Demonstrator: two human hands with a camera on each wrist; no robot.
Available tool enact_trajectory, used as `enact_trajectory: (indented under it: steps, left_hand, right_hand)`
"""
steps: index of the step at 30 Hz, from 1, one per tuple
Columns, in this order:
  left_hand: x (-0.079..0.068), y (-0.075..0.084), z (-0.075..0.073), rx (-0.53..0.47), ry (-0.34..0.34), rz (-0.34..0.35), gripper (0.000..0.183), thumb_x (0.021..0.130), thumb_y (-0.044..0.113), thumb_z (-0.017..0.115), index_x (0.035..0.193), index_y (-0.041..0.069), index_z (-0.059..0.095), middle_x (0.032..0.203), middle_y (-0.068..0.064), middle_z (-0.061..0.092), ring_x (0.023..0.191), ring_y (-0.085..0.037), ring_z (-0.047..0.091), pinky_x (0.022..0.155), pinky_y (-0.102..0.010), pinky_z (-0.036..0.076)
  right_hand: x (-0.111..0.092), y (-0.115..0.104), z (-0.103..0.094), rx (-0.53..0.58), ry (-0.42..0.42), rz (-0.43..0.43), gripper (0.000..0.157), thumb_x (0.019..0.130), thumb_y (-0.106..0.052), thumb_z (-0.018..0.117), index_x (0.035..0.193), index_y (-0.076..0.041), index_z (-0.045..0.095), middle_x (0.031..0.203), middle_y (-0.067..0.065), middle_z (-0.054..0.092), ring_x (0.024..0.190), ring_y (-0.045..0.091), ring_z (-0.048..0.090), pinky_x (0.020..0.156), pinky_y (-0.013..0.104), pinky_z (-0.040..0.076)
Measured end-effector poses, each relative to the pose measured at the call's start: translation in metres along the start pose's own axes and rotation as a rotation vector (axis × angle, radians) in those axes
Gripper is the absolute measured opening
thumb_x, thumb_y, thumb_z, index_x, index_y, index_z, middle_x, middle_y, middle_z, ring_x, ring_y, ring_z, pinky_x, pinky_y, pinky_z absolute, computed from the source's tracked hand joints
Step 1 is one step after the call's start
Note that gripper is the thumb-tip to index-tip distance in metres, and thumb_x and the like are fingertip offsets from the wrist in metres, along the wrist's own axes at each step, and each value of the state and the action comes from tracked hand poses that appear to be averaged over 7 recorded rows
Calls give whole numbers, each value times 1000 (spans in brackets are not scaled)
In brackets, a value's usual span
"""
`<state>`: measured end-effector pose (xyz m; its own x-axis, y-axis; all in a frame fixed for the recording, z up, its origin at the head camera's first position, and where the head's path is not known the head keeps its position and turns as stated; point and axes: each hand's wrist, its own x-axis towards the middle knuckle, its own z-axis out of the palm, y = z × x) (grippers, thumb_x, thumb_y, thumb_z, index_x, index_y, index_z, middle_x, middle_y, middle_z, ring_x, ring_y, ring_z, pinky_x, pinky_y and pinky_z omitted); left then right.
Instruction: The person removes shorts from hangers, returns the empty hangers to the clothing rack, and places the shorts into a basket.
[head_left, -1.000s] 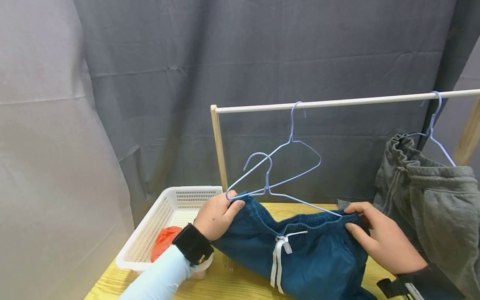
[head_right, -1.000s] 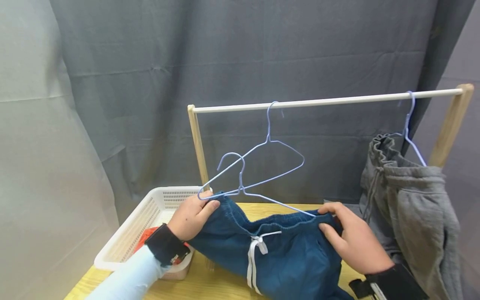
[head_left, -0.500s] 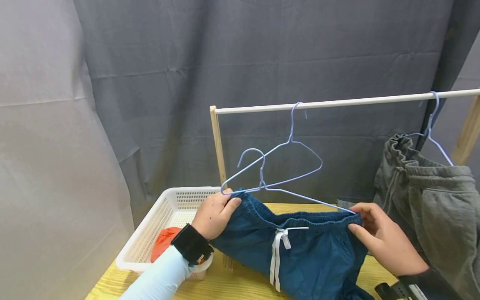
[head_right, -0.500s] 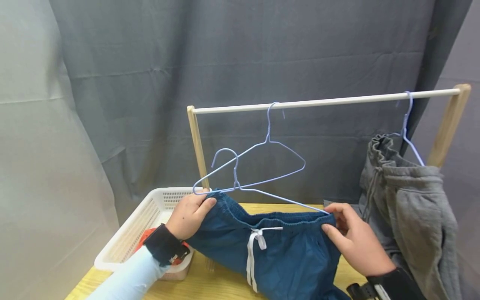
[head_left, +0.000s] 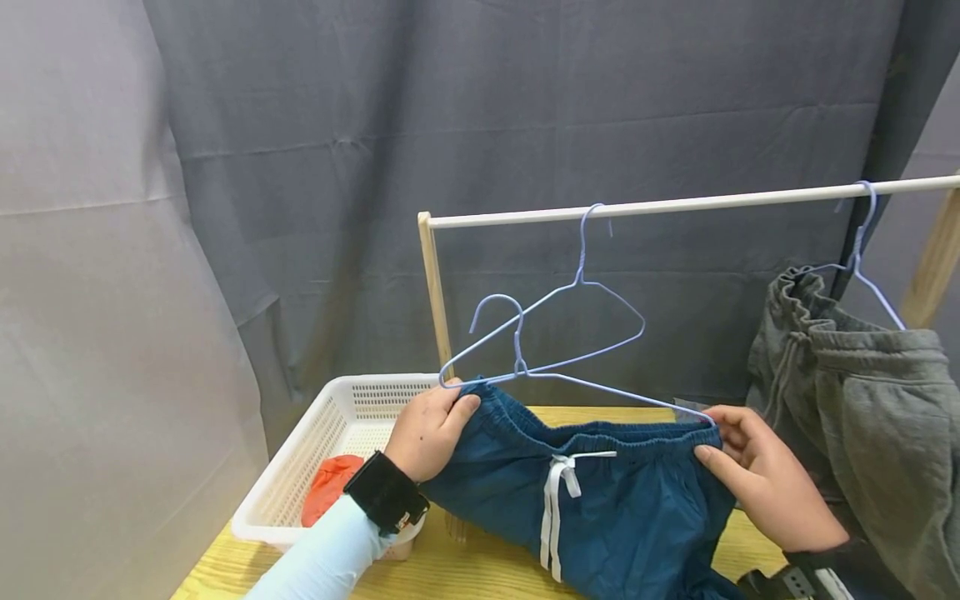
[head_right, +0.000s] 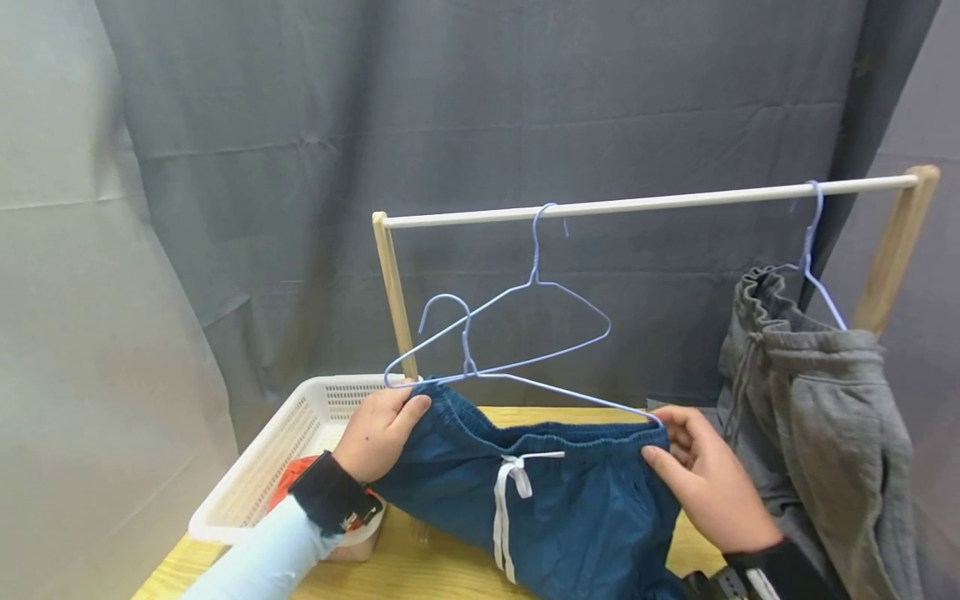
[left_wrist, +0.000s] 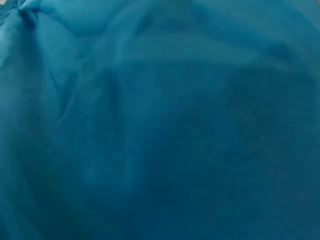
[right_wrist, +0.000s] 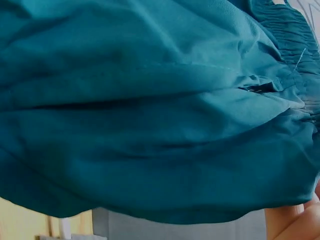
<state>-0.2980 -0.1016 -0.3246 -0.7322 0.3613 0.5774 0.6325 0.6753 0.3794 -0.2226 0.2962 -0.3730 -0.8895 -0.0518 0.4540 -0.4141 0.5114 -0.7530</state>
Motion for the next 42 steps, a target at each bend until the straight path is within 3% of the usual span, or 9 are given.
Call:
enact_trajectory:
  steps: [4,9,13,18,23,31,38,42]
  left_hand:
    - [1,1,1,-34,5,-8,30,106,33,49,102,10,68,103,-6,69,99,-24,65,90,-45,51]
    - [2,2,1,-31,5,26,28,106,31,50,103,10,69,107,-6,71,101,-24,66,93,-44,51]
    - [0,3,1,-37,0,43,26,105,30,52,93,12,68,90,-1,67,87,-20,63,81,-40,52]
    - [-2,4,1,-47,-24,50,30,105,30,53,78,17,56,69,6,46,69,-14,51,63,-33,43]
    - [-2,3,1,-52,-47,49,29,105,30,52,78,19,50,66,6,41,65,-12,49,59,-31,40]
    - [-2,3,1,-58,-50,52,29,106,30,52,79,19,49,65,6,40,64,-12,48,57,-31,39]
    - [-2,5,1,-57,-58,49,28,106,29,52,79,19,49,66,6,40,63,-11,48,57,-30,39]
    - [-3,6,2,-55,-58,53,29,105,30,52,78,19,49,65,6,40,63,-11,48,57,-30,39]
  right_hand:
    - [0,0,5,22,-14,-7,42,102,-7,59,138,5,40,132,20,50,109,-12,50,80,10,46]
    - [2,-3,9,21,-22,-17,41,101,-5,61,136,5,41,128,19,54,105,-7,55,79,11,47]
    - [2,-4,9,48,-32,-13,47,101,-4,60,141,2,35,121,19,56,95,2,61,74,17,49]
    - [2,-1,10,52,-37,-39,55,99,-1,62,146,2,34,124,17,49,93,5,59,72,18,49]
    - [2,1,11,31,-58,-40,56,98,-2,64,146,0,35,124,16,50,93,5,60,73,19,50]
    - [0,-3,8,2,-86,-14,54,104,-16,60,149,-4,33,136,13,48,106,-5,57,84,14,49]
    - [1,-1,6,26,-69,-13,48,105,-12,57,147,-5,36,115,10,67,98,7,66,76,24,54]
    - [0,0,5,89,-65,-26,42,106,-9,53,145,-4,39,112,4,69,98,11,68,74,30,57]
